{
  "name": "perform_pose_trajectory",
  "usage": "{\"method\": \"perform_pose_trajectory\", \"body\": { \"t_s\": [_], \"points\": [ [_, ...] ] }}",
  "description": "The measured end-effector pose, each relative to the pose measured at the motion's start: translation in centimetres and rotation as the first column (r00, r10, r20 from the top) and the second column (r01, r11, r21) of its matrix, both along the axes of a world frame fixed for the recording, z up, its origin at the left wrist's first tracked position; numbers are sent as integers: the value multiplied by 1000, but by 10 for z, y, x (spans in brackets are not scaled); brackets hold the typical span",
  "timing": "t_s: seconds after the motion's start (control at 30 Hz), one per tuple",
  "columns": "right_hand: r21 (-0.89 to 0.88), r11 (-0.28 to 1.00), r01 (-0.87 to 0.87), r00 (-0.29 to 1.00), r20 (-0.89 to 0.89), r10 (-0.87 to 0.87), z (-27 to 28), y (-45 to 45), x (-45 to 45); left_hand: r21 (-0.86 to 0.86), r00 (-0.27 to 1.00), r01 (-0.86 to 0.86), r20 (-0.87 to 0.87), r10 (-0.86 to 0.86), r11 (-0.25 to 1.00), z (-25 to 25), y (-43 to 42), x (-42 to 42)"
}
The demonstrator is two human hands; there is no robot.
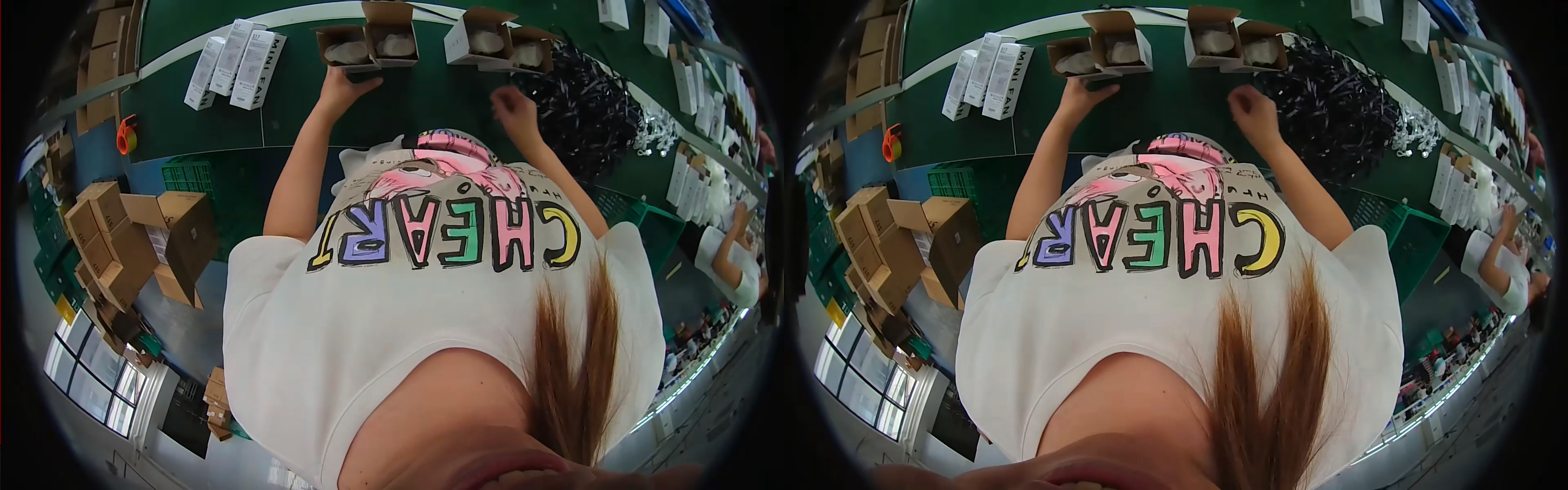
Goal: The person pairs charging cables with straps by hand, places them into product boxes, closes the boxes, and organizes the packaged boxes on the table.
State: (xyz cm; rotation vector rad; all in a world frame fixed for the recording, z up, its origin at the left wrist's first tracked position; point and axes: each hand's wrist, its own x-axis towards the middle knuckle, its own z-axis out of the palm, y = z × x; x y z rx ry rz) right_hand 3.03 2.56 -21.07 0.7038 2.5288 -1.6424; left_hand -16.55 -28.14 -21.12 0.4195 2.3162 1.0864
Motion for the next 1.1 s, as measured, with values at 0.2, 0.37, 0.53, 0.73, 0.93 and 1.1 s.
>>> {"method": "perform_pose_trajectory", "body": {
  "t_s": [0.2,0.37,0.53,0.73,0.93,1.1],
  "points": [
    [21,993,118,988,-102,-115,16,90,-26,-82,921,-290,-295,254,954,-22,25,34],
    [256,920,-298,954,102,281,46,40,-77,142,949,-154,-255,186,978,-15,44,30],
    [333,798,-502,861,101,499,11,76,-103,48,957,-147,-245,155,988,-21,5,20],
    [847,492,-203,819,-128,559,-40,82,-151,45,965,-187,-179,192,981,-27,3,24],
    [292,942,-165,979,-64,192,-8,89,-143,56,975,-144,-165,151,988,-29,5,28],
    [-374,918,133,981,-81,-175,34,148,-120,-284,995,57,100,-30,957,-6,2,21]
  ]
}}
